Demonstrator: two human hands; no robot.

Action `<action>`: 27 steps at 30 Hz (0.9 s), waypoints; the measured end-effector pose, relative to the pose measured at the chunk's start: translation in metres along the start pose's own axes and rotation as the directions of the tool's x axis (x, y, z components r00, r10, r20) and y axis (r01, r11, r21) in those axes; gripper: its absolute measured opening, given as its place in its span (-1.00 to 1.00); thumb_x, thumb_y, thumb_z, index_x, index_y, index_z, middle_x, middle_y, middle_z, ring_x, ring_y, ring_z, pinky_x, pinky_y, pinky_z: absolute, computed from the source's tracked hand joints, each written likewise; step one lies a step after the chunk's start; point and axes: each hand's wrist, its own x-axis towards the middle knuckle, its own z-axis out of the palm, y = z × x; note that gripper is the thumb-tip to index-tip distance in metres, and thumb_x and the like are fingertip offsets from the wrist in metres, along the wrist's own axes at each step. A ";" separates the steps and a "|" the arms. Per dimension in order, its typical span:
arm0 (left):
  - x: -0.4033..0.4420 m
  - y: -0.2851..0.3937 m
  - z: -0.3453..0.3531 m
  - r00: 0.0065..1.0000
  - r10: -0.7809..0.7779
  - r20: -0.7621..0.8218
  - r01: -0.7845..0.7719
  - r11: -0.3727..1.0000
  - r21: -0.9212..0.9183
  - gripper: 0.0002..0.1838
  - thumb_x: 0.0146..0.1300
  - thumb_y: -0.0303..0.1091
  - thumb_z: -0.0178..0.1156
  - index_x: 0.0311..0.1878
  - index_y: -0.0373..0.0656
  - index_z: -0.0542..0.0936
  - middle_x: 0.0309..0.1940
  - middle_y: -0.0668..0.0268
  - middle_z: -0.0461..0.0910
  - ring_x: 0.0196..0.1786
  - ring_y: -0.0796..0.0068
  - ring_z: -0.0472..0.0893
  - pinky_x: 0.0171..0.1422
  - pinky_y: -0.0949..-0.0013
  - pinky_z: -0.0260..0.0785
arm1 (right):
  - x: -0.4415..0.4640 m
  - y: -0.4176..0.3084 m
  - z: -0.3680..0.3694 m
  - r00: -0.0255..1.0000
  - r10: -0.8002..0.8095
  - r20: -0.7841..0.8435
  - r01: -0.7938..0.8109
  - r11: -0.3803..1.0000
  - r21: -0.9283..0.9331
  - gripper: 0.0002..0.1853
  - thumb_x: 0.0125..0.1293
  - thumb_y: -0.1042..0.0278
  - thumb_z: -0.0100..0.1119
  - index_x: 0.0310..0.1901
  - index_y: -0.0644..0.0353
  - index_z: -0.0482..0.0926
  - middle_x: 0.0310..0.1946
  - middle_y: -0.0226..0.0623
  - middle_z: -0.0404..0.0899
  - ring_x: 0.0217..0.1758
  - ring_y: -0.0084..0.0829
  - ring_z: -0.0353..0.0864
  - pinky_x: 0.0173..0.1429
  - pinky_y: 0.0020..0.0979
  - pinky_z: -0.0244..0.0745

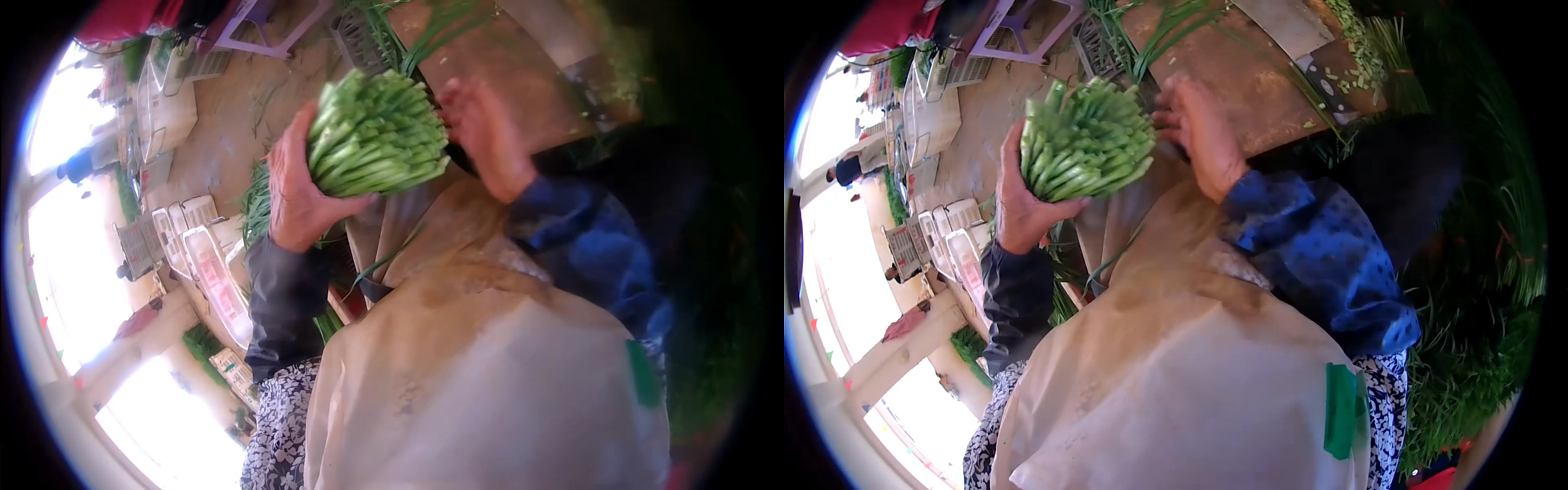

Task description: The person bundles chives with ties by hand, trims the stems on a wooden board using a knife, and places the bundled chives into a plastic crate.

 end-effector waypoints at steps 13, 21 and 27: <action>0.000 0.020 0.018 0.979 0.066 -0.192 -0.068 0.998 -0.006 0.01 -0.41 -0.12 0.62 0.22 -0.28 0.41 0.06 0.01 0.52 0.06 -0.02 0.55 0.15 0.07 0.39 | -0.016 -0.027 0.068 0.981 0.115 0.154 -0.147 0.966 0.214 -0.31 0.46 -0.25 -0.14 0.29 0.26 0.35 0.14 -0.23 0.52 0.17 -0.42 0.54 0.30 -0.36 0.41; 0.011 0.012 0.001 0.994 0.103 -0.047 -0.108 0.986 -0.126 0.09 -0.36 -0.23 0.68 0.32 -0.31 0.31 0.09 0.10 0.56 0.11 0.33 0.59 0.23 0.27 0.44 | -0.015 -0.027 0.076 0.966 -0.059 0.251 0.036 0.994 0.099 -0.48 0.56 -0.07 -0.25 0.17 0.24 0.45 0.03 -0.30 0.55 0.08 -0.52 0.54 0.23 -0.43 0.42; 0.016 0.003 -0.007 0.998 0.070 0.005 -0.066 0.960 -0.271 0.01 -0.40 -0.23 0.64 0.26 -0.23 0.41 -0.01 0.12 0.60 0.04 0.20 0.62 0.16 0.24 0.47 | -0.017 -0.026 0.078 0.976 0.028 0.214 -0.085 0.962 0.261 -0.52 0.54 -0.05 -0.17 0.13 0.22 0.48 0.00 -0.32 0.57 0.06 -0.53 0.55 0.22 -0.44 0.43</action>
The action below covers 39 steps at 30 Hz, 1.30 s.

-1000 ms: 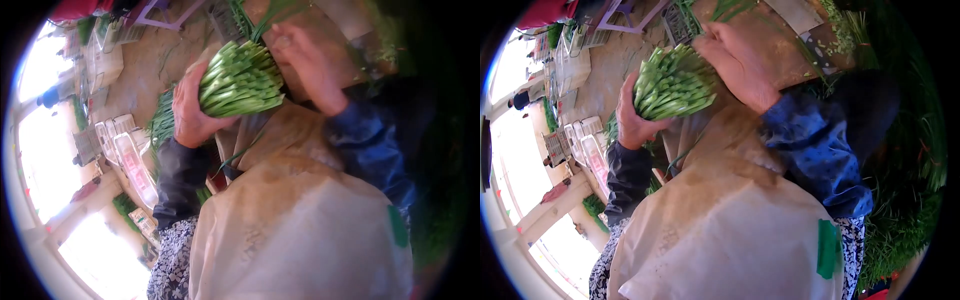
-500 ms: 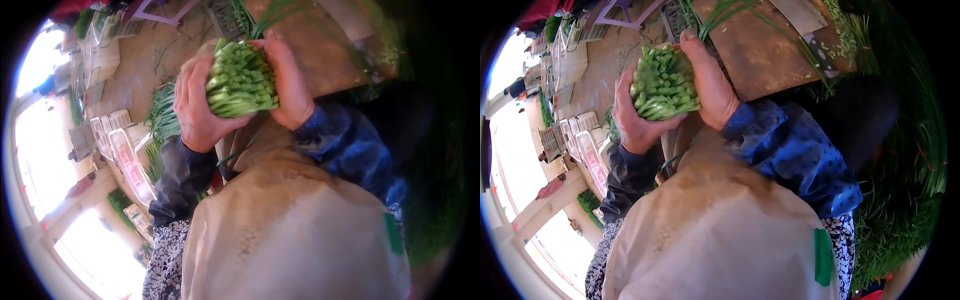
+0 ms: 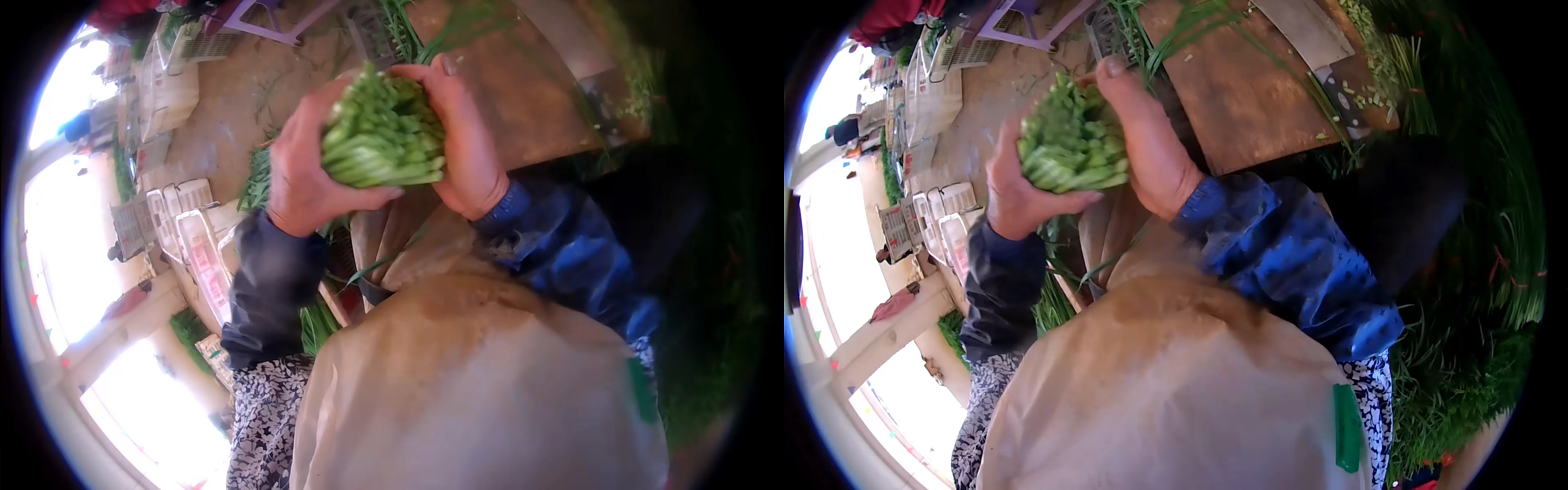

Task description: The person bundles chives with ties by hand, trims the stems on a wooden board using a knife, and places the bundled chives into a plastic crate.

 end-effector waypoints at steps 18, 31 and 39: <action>-0.009 0.023 0.021 0.998 -0.066 -0.010 0.065 0.924 0.376 0.43 -0.51 0.06 0.64 0.46 -0.37 0.08 0.28 -0.10 0.35 0.31 -0.09 0.37 0.40 0.04 0.16 | -0.005 0.005 -0.002 0.989 0.136 -0.066 -0.101 0.918 0.384 -0.59 0.50 0.02 -0.07 0.12 0.17 0.51 0.03 -0.36 0.59 0.12 -0.46 0.55 0.28 -0.38 0.38; -0.001 -0.001 0.030 1.000 -0.020 -0.018 0.024 0.965 0.260 -0.02 -0.40 -0.27 0.58 0.25 -0.26 0.40 0.01 0.03 0.57 0.04 0.00 0.58 0.17 0.12 0.40 | -0.005 -0.007 -0.047 0.987 0.161 0.007 -0.160 0.977 0.139 -0.50 0.53 -0.06 -0.15 0.25 0.15 0.41 0.16 -0.31 0.47 0.20 -0.46 0.48 0.32 -0.36 0.33; -0.002 -0.008 0.028 0.997 -0.073 -0.018 0.075 0.977 0.201 -0.03 -0.39 -0.27 0.58 0.24 -0.26 0.41 0.02 0.03 0.57 0.06 0.00 0.58 0.19 0.12 0.40 | 0.017 -0.016 -0.072 0.989 -0.047 0.137 0.116 0.825 -0.553 -0.74 0.36 0.44 0.19 0.04 0.29 0.59 -0.12 -0.39 0.62 -0.03 -0.64 0.55 0.10 -0.54 0.45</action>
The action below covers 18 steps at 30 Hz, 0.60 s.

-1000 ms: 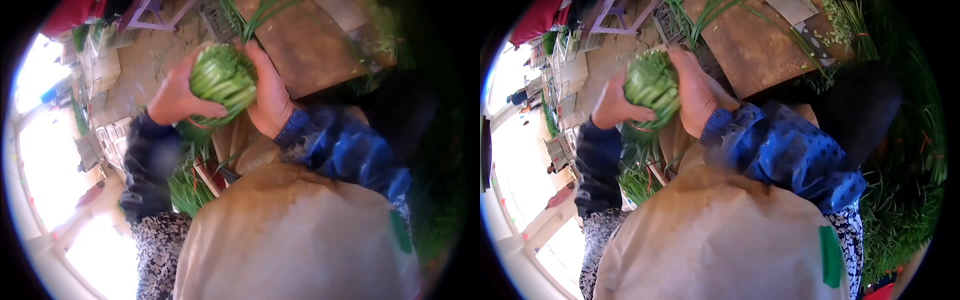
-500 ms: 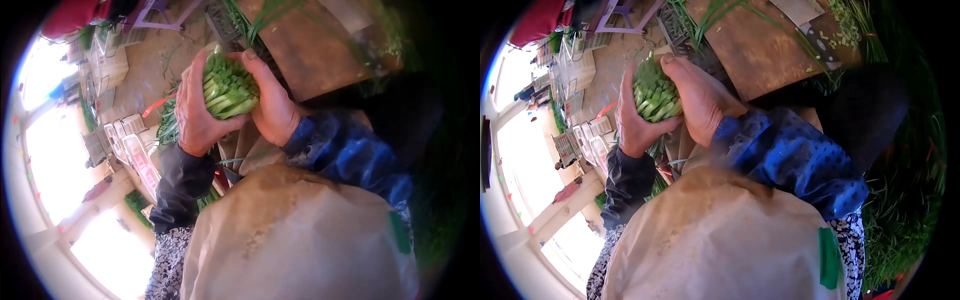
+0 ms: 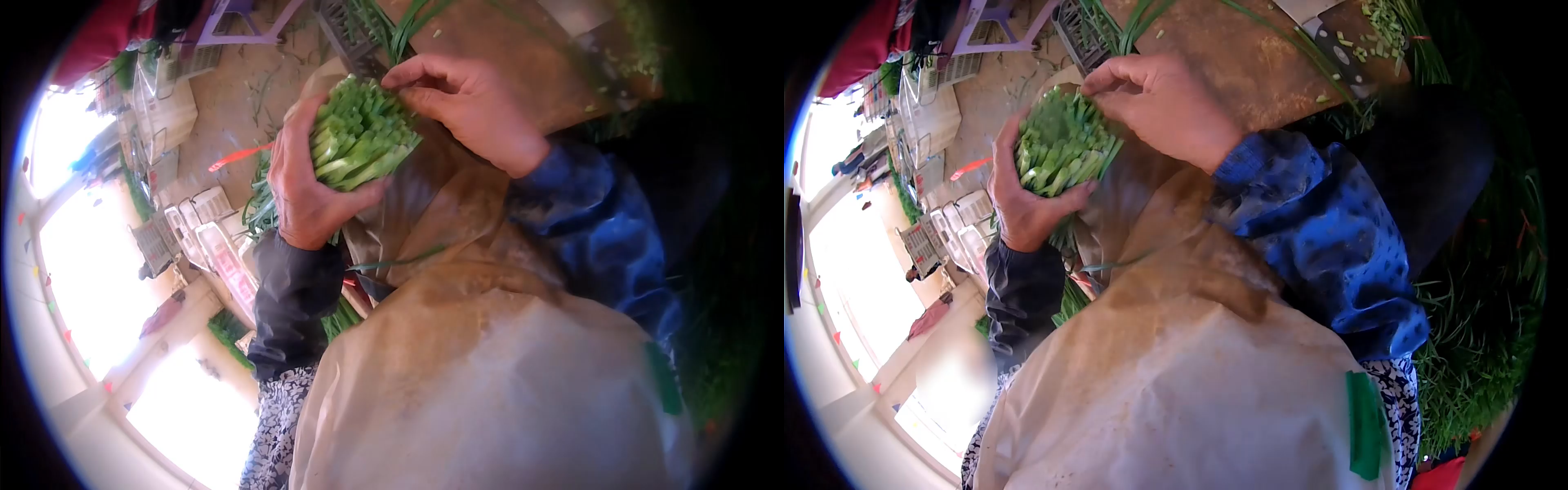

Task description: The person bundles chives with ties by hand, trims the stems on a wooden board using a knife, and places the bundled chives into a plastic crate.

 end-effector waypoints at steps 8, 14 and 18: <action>-0.006 0.005 0.000 0.997 0.063 -0.035 -0.060 0.996 0.065 -0.02 -0.41 -0.26 0.57 0.24 -0.29 0.41 0.03 0.01 0.56 0.08 -0.02 0.56 0.19 0.10 0.39 | 0.011 -0.004 -0.011 0.987 0.022 -0.162 -0.077 0.936 -0.343 -0.85 0.36 0.41 0.18 -0.17 0.32 0.61 -0.34 -0.49 0.63 -0.22 -0.68 0.56 -0.09 -0.54 0.47; -0.014 0.006 0.003 0.991 0.109 -0.074 -0.100 0.989 0.112 -0.01 -0.42 -0.23 0.58 0.23 -0.30 0.41 0.05 -0.01 0.56 0.07 -0.06 0.55 0.19 0.03 0.36 | 0.002 -0.003 -0.004 0.985 0.147 0.090 -0.134 0.981 -0.140 -0.78 0.32 0.42 0.21 -0.06 0.35 0.62 -0.23 -0.38 0.65 -0.13 -0.62 0.59 -0.04 -0.51 0.51; -0.016 0.010 0.000 0.973 0.219 -0.066 -0.202 0.957 0.207 0.02 -0.35 -0.20 0.60 0.28 -0.32 0.37 0.11 -0.02 0.54 0.10 0.02 0.56 0.22 0.11 0.39 | -0.002 -0.012 0.008 0.996 0.089 0.021 -0.081 0.966 -0.244 -0.82 0.24 0.49 0.27 -0.14 0.32 0.64 -0.28 -0.36 0.64 -0.17 -0.58 0.60 -0.10 -0.49 0.49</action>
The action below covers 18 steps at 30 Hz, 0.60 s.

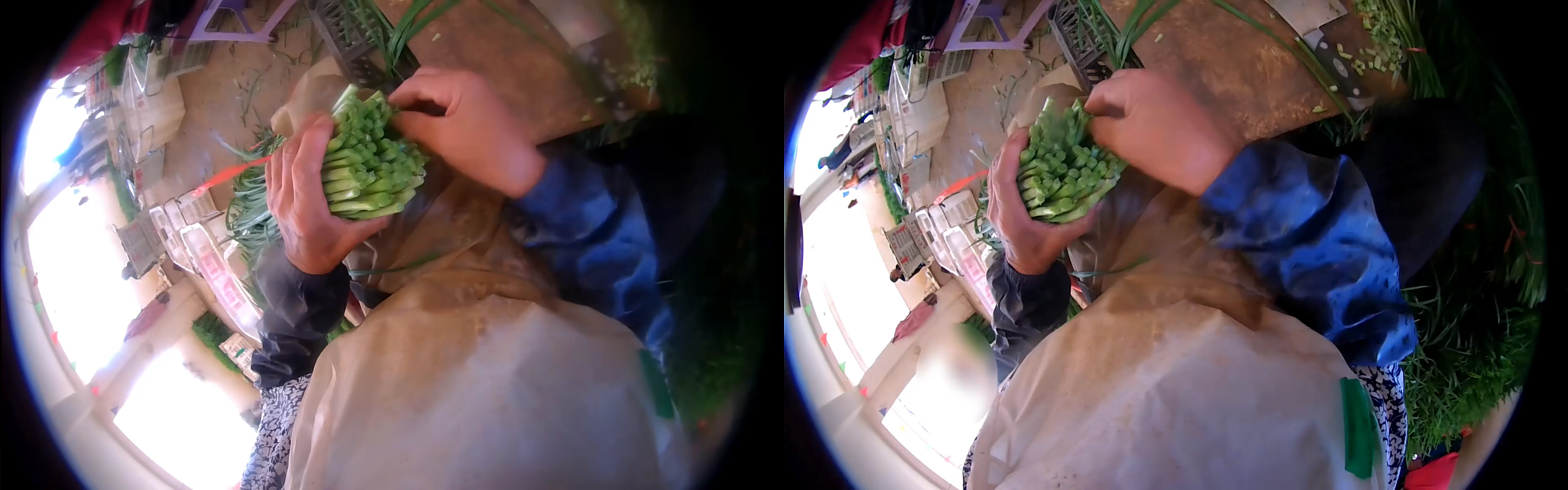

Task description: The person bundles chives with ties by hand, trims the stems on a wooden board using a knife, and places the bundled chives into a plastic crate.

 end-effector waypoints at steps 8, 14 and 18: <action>-0.005 0.001 0.000 0.998 0.029 -0.059 -0.032 0.998 -0.052 0.00 -0.25 0.00 0.56 0.27 -0.30 0.38 0.11 -0.04 0.53 0.07 -0.05 0.54 0.19 0.03 0.33 | -0.012 0.001 -0.029 0.915 -0.291 -0.279 -0.036 0.630 -0.776 -0.90 0.25 0.44 0.23 -0.31 0.29 0.56 -0.50 -0.25 0.53 -0.45 -0.29 0.52 -0.26 -0.37 0.43; -0.002 0.006 -0.001 0.998 0.047 -0.035 -0.049 0.998 -0.042 0.00 -0.24 -0.01 0.56 0.28 -0.30 0.37 0.11 -0.03 0.53 0.06 -0.06 0.54 0.19 0.02 0.33 | -0.017 -0.018 -0.022 0.980 -0.188 -0.070 0.171 0.965 -0.200 -0.83 0.26 0.37 0.24 -0.22 0.30 0.61 -0.45 -0.25 0.61 -0.36 -0.43 0.57 -0.21 -0.40 0.46; -0.002 0.007 -0.003 0.999 0.044 -0.016 -0.044 0.999 -0.011 0.01 -0.26 -0.10 0.58 0.29 -0.33 0.36 0.14 -0.03 0.52 0.12 0.01 0.56 0.24 0.10 0.37 | -0.008 -0.014 -0.016 0.984 -0.181 -0.004 0.174 0.955 -0.238 -0.89 0.24 0.50 0.27 -0.25 0.33 0.59 -0.43 -0.43 0.60 -0.33 -0.68 0.50 -0.23 -0.56 0.40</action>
